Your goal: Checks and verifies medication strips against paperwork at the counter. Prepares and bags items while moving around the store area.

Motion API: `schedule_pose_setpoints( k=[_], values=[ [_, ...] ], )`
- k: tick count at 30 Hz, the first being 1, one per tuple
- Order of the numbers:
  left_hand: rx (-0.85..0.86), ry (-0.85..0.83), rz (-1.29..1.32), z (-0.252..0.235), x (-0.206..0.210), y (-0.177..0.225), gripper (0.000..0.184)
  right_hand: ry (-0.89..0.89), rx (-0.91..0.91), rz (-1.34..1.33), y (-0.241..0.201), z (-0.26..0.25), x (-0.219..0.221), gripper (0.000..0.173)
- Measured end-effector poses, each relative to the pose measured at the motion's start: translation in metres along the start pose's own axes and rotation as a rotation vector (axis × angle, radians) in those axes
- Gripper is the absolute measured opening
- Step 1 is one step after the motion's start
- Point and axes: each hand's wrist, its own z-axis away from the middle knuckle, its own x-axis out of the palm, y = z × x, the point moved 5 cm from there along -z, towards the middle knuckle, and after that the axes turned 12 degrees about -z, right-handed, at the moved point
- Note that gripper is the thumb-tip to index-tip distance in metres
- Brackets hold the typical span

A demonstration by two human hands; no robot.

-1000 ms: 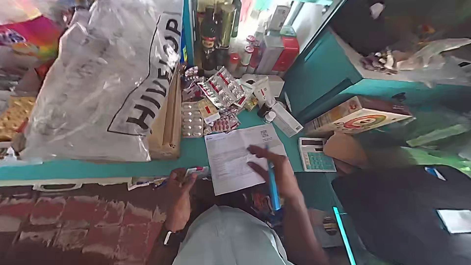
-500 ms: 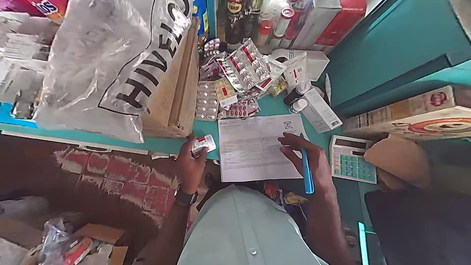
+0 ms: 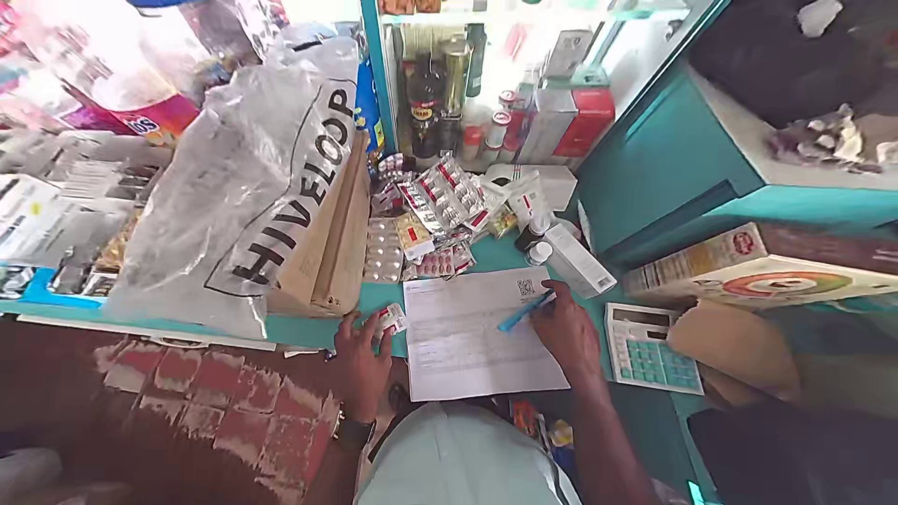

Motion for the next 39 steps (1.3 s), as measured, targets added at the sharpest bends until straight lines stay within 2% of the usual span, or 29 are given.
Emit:
schedule_pose_setpoints(
  k=[2, 3, 5, 7, 10, 11, 14, 16, 19, 23, 25, 27, 28, 33, 39],
  values=[
    [0.03, 0.043, 0.049, 0.004, -0.01, -0.004, 0.036, -0.018, 0.031, 0.043, -0.003, -0.003, -0.005, 0.057],
    [0.043, 0.061, 0.082, 0.006, -0.018, -0.005, 0.036, -0.015, -0.027, 0.023, -0.011, -0.004, -0.009, 0.054],
    [0.054, 0.098, 0.195, 0.011, -0.035, -0.006, 0.034, -0.041, -0.268, -0.071, -0.044, -0.007, -0.013, 0.042],
    [0.057, 0.1, 0.291, 0.015, -0.049, -0.005, 0.033, -0.086, -0.529, -0.143, -0.097, -0.017, -0.003, 0.034],
    [0.106, 0.09, 0.382, 0.017, -0.06, 0.002, 0.03, -0.043, -0.813, 0.022, -0.173, -0.044, 0.038, 0.038],
    [0.12, 0.086, 0.415, 0.017, -0.063, 0.004, 0.029, -0.073, -0.833, 0.132, -0.187, -0.056, 0.055, 0.039],
    [0.155, 0.095, 0.462, 0.02, -0.071, 0.002, 0.027, -0.129, -0.772, 0.286, -0.205, -0.075, 0.075, 0.022],
    [0.146, 0.097, 0.45, 0.027, -0.075, -0.005, 0.027, 0.042, -0.761, 0.174, -0.207, -0.067, 0.044, 0.022],
    [0.124, 0.071, 0.48, 0.039, -0.078, -0.016, 0.025, 0.284, -0.757, -0.136, -0.192, -0.04, -0.032, 0.027],
    [0.082, -0.012, 0.491, 0.048, -0.085, -0.025, 0.026, 0.406, -0.877, -0.471, -0.14, 0.023, -0.1, 0.029],
    [0.061, -0.063, 0.529, 0.052, -0.085, -0.029, 0.026, 0.579, -0.886, -0.473, -0.114, 0.043, -0.111, 0.027],
    [0.06, -0.077, 0.575, 0.054, -0.081, -0.028, 0.024, 0.742, -0.823, -0.386, -0.096, 0.041, -0.116, 0.026],
    [0.068, -0.089, 0.608, 0.052, -0.078, -0.026, 0.024, 0.769, -0.778, -0.344, -0.089, 0.033, -0.119, 0.026],
    [0.195, -0.141, 0.672, 0.04, -0.075, -0.007, 0.023, 0.691, -0.619, -0.241, -0.081, -0.023, -0.115, 0.03],
    [0.228, -0.146, 0.675, 0.037, -0.075, 0.0, 0.023, 0.686, -0.378, -0.125, -0.063, -0.072, -0.092, 0.035]
  ],
)
